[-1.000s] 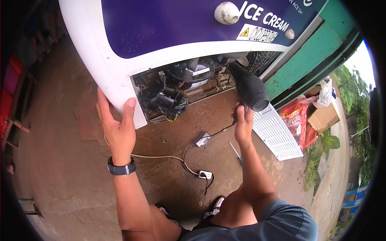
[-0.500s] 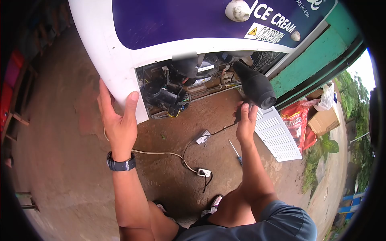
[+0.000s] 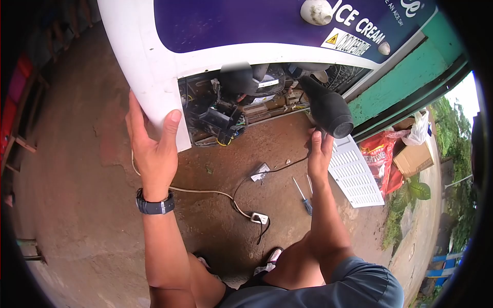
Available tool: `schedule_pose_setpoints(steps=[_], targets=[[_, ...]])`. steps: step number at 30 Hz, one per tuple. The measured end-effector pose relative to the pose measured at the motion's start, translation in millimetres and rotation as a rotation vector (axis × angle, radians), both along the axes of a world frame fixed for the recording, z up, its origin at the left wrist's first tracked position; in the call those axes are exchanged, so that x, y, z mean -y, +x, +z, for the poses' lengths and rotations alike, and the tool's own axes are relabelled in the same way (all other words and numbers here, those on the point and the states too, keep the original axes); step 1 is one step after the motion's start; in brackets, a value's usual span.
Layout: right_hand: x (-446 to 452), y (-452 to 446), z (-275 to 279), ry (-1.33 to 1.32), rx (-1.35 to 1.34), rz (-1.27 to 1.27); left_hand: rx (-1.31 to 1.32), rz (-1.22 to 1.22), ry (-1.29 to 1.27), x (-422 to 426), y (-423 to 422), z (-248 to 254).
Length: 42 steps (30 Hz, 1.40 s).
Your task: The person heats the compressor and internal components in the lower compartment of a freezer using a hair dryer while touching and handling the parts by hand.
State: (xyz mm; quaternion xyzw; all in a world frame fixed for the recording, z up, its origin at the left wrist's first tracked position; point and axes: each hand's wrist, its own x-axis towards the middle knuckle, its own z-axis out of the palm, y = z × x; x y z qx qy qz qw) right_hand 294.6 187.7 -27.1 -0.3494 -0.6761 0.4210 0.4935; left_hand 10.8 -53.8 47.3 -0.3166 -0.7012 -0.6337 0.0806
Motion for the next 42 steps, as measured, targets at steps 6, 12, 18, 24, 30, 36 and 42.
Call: schedule_pose_setpoints(steps=[6,12,18,24,30,36,42], targets=[[-2.8,-1.4,-9.5,-0.007,-0.032,-0.002,-0.003,-0.017,0.034,-1.1,-2.0,-2.4],[1.6,-6.5,-9.9,-0.005,-0.071,-0.001,-0.014,-0.011,0.016,-0.9,-1.1,-1.1],[-0.8,-2.3,-13.9,0.005,-0.011,0.004,-0.004,-0.025,0.019,-0.5,-0.5,-0.8],[16.1,-20.1,25.1,0.461,0.276,-0.017,-0.001,-0.059,0.038,-1.9,3.0,0.7],[14.7,-40.4,50.2,0.376,0.308,-0.051,0.088,-0.1,0.088,-2.2,7.0,0.7],[9.2,-43.3,45.4,0.421,0.314,-0.066,0.075,-0.101,0.069,-5.2,12.2,4.3],[-12.4,-27.5,37.1,0.432,0.29,0.049,0.085,-0.101,0.104,-7.7,16.4,6.4]])
